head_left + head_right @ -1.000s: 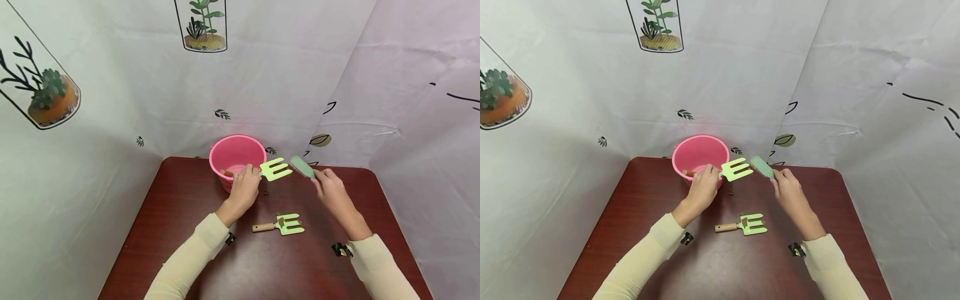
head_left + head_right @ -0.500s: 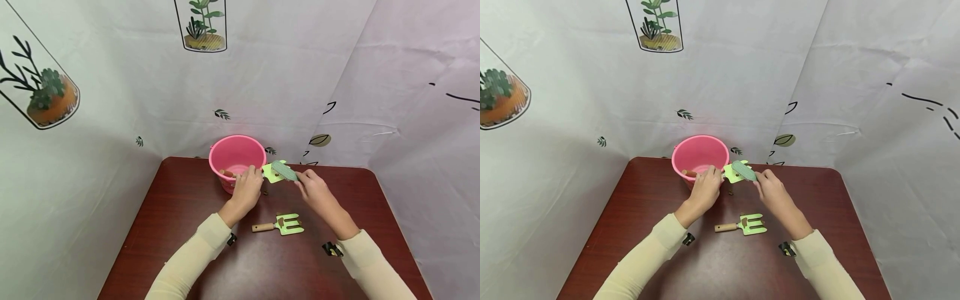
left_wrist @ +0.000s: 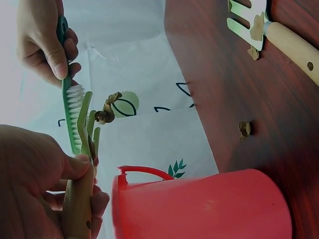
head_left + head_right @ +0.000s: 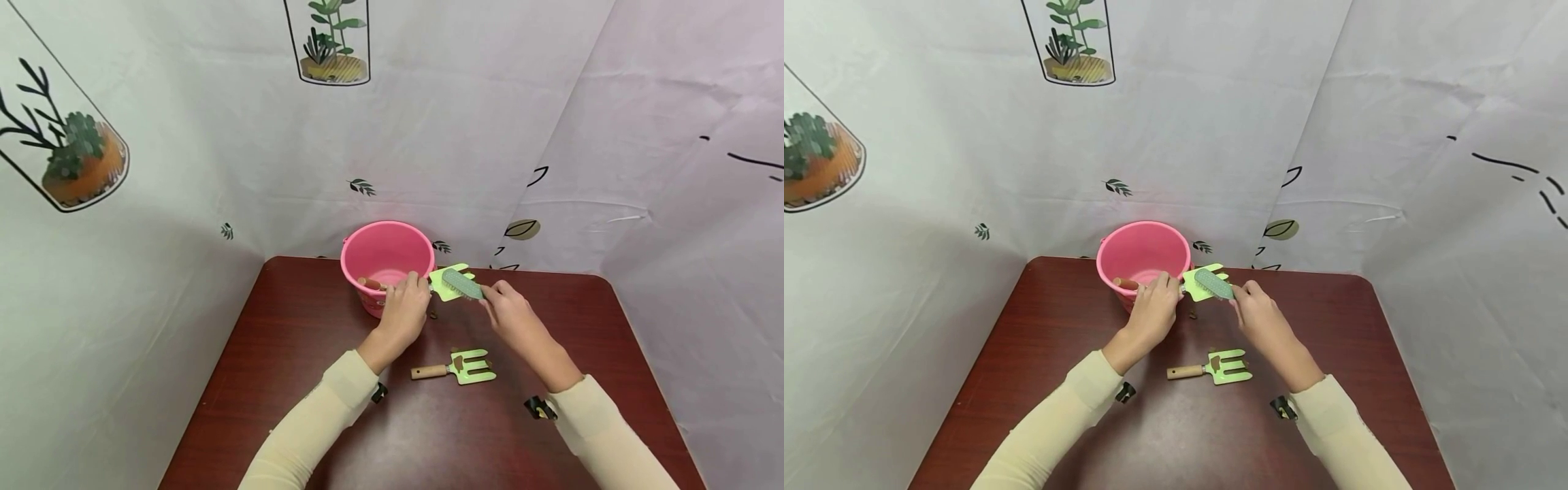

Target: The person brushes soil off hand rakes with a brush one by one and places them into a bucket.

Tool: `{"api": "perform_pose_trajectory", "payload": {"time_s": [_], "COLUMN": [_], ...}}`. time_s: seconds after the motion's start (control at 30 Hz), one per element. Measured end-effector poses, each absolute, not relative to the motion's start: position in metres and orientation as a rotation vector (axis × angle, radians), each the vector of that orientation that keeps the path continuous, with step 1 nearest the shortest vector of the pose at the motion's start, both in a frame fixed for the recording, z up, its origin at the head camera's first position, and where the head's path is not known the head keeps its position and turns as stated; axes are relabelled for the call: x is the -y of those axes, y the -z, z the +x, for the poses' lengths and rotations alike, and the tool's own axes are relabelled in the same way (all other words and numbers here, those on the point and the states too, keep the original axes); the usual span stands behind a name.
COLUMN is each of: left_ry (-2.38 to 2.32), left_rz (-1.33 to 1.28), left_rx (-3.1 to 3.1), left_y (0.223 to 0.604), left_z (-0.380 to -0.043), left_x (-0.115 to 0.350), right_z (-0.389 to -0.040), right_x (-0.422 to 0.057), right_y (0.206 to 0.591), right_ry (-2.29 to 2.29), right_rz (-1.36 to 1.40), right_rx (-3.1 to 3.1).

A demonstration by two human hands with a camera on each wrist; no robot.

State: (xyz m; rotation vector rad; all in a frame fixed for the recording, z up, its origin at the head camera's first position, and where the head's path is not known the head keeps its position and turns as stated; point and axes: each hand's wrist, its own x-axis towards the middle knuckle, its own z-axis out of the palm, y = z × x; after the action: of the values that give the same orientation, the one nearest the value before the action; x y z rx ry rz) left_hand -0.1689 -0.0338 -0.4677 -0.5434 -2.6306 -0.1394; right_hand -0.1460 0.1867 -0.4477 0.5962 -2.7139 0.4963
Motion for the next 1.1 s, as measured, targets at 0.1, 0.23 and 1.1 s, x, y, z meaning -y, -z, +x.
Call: {"api": "perform_pose_trajectory", "payload": {"time_s": [0.1, 0.23, 1.1], "left_ry": [0.127, 0.120, 0.145], "left_rz": [-0.543, -0.541, -0.549], "left_rx": [2.624, 2.616, 2.667], "left_y": [0.468, 0.467, 0.467], "left_z": [-0.168, -0.167, -0.163], "left_x": [0.034, 0.034, 0.036], "right_z": [-0.146, -0.147, -0.160], "right_x": [-0.189, -0.193, -0.223], "right_y": [0.448, 0.447, 0.451], "right_ry": [-0.503, -0.499, -0.480], "right_rz": [0.568, 0.530, 0.347], "right_rx": [2.713, 2.705, 2.789]}}
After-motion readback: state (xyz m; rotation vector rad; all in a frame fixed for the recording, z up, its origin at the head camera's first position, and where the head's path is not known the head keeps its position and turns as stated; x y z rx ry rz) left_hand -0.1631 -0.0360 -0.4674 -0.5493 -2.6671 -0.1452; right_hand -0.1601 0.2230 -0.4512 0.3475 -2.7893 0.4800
